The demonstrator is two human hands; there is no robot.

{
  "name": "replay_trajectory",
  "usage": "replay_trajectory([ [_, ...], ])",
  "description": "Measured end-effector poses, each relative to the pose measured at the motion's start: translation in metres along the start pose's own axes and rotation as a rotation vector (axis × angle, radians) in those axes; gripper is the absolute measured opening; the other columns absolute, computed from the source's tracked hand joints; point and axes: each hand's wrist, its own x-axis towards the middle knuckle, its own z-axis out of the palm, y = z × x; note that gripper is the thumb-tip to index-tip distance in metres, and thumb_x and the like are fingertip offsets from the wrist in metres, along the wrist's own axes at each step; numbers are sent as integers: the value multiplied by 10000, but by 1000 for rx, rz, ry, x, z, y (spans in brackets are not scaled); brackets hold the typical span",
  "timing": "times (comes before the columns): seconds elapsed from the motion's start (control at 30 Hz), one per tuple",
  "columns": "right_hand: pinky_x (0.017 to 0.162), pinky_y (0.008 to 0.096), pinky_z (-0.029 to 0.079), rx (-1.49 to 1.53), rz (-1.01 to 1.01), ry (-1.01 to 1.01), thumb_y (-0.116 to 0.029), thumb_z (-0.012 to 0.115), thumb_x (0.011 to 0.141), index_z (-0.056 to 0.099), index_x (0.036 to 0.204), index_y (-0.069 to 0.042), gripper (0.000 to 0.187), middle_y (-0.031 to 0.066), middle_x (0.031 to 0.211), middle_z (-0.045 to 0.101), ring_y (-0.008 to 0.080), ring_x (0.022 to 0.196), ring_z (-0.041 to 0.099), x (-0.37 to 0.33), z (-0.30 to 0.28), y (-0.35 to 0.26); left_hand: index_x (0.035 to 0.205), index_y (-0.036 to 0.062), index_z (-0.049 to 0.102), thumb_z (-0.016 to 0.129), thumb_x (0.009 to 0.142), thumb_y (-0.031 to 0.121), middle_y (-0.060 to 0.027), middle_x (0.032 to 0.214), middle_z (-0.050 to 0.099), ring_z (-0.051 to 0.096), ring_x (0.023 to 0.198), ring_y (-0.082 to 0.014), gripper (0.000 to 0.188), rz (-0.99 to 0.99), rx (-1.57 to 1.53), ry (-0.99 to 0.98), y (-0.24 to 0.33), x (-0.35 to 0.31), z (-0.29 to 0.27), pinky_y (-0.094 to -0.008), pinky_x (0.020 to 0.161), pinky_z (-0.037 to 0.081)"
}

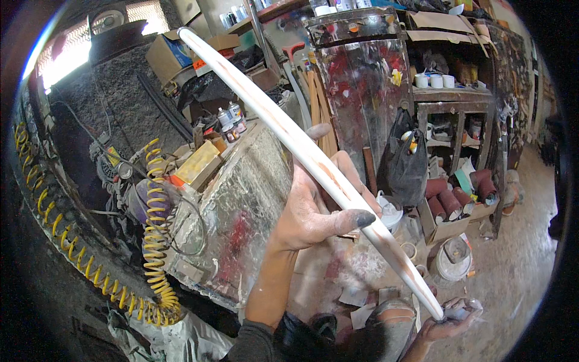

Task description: The person assembles a long white pipe by inserting a smaller piece into one end, tapping it to secure the fit, and applying glue to the joint. They then retrieve a spray can from a shelf and spray the pipe's surface.

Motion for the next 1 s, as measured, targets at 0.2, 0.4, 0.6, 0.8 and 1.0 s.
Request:
replay_trajectory([
  [0.2,602,254,478,168,123,79,-347,445,981,523,1120,-21,363,52,905,548,145,717,535,9,9,-15,1405,52,12,620,903,171,-157,904,567,677,782,-289,797,-87,25,3,3,2,1,-388,736,574],
  [0.4,705,307,439,-367,16,-450,-214,453,947,508,982,-6,218,61,831,526,171,790,528,-21,49,-22,1275,30,246,586,930,292,-115,841,569,621,704,-215,551,-91,-13,261,-50,-21,52,-380,697,526],
  [0.6,706,304,432,-629,93,-783,-153,528,940,490,1094,-1,220,46,866,526,131,807,499,23,60,-21,1279,69,401,542,966,181,-37,850,492,471,611,-90,361,124,-270,442,-94,10,16,-229,441,418],
  [0.8,589,251,455,-799,279,-1074,-169,650,905,503,1113,-4,304,67,866,618,94,699,567,74,58,-72,1067,55,408,607,933,141,-65,875,510,463,555,-115,254,118,-69,600,-100,33,-4,-245,435,417],
  [1.0,654,254,504,-901,-58,-1133,-213,727,843,572,964,22,306,95,851,627,119,754,623,74,63,-122,1000,37,390,463,1007,322,-79,880,515,458,506,-125,294,186,-83,538,-96,45,18,-275,419,418],
])
